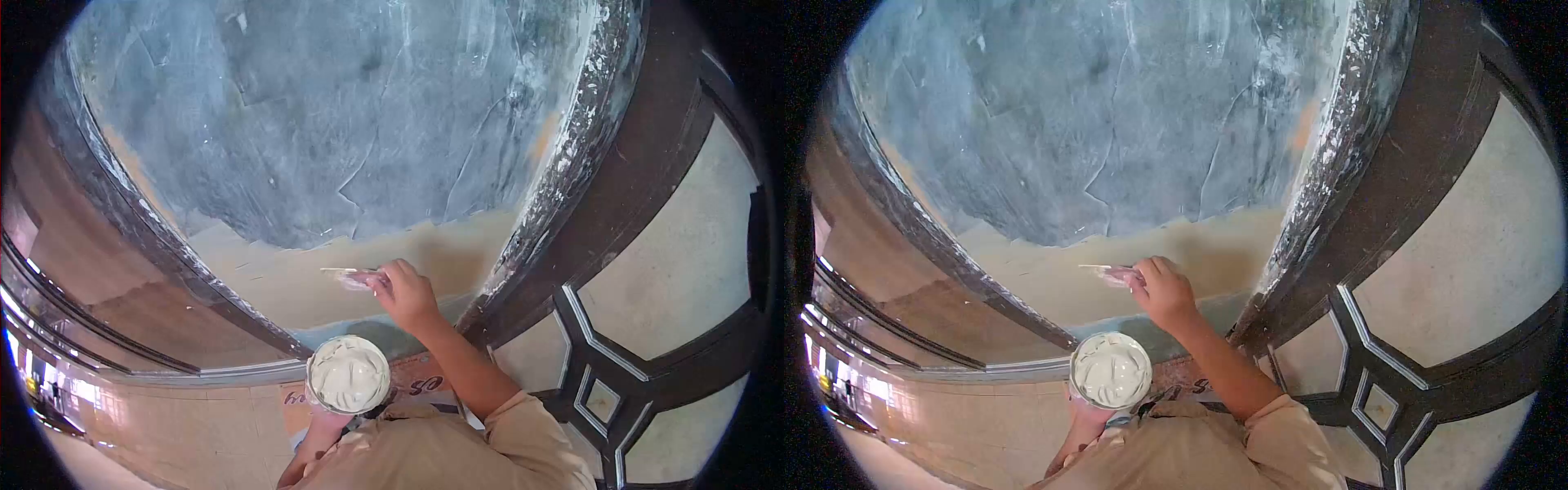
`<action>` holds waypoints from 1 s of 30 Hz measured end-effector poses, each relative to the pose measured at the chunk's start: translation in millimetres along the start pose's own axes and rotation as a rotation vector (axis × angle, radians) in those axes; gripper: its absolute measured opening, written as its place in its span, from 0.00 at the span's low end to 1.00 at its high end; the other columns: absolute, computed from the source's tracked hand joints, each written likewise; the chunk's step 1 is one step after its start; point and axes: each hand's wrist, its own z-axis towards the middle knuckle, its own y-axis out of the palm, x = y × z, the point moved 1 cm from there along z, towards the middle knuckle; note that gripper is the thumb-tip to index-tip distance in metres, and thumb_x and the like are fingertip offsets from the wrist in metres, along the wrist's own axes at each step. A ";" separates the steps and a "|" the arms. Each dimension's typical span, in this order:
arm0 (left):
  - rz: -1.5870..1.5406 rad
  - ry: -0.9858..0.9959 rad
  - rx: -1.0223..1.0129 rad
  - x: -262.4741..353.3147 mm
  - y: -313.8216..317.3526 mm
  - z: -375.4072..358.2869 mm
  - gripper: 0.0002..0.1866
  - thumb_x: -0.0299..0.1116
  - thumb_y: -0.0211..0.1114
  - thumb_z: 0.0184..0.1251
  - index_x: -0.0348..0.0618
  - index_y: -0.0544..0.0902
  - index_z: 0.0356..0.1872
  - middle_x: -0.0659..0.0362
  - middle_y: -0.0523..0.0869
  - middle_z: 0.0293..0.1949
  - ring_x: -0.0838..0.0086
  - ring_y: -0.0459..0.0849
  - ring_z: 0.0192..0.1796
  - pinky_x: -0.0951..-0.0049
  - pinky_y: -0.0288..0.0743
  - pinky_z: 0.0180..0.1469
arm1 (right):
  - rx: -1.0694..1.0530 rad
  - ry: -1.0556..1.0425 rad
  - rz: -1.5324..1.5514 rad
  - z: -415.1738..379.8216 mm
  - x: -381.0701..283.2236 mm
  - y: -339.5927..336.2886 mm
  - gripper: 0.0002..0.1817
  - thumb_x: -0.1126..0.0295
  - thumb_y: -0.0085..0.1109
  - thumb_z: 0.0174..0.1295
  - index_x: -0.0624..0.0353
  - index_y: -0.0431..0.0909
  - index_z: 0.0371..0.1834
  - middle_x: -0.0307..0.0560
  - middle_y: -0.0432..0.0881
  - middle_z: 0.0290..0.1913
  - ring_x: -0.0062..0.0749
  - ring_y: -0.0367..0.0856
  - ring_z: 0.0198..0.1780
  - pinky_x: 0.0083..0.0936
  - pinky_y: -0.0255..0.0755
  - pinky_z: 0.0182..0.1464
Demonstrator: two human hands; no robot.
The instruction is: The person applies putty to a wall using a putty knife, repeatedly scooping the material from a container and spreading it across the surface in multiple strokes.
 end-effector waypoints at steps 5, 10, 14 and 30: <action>0.068 0.033 0.010 -9.8 -5.9 -6.7 0.28 0.48 0.47 0.74 0.45 0.64 0.69 0.52 0.69 0.69 0.57 0.71 0.67 0.50 0.66 0.68 | 0.177 0.272 -0.087 4.8 50.8 -58.6 0.16 0.59 0.61 0.63 0.60 0.73 0.40 0.54 0.80 0.37 0.52 0.81 0.40 0.42 0.74 0.39; 0.203 0.079 0.022 -11.2 -8.6 -6.8 0.28 0.48 0.46 0.74 0.45 0.65 0.69 0.52 0.69 0.68 0.56 0.71 0.67 0.50 0.66 0.68 | 0.470 0.351 0.032 -43.2 109.2 -120.5 0.20 0.55 0.59 0.67 0.63 0.73 0.44 0.53 0.80 0.34 0.40 0.82 0.38 0.36 0.74 0.41; 0.328 0.092 0.029 -14.4 -14.5 -6.0 0.28 0.48 0.46 0.74 0.45 0.65 0.69 0.52 0.69 0.68 0.56 0.70 0.67 0.49 0.66 0.68 | 0.440 0.527 0.231 -92.8 145.1 -106.6 0.20 0.54 0.58 0.68 0.59 0.68 0.50 0.43 0.79 0.40 0.26 0.78 0.36 0.26 0.72 0.34; 0.206 0.108 0.076 -21.4 -11.4 -17.9 0.29 0.52 0.42 0.72 0.47 0.69 0.68 0.52 0.71 0.67 0.54 0.69 0.68 0.46 0.63 0.69 | 0.479 0.839 1.130 -61.1 114.5 -60.7 0.19 0.68 0.50 0.67 0.52 0.64 0.61 0.40 0.76 0.39 0.24 0.78 0.28 0.23 0.72 0.21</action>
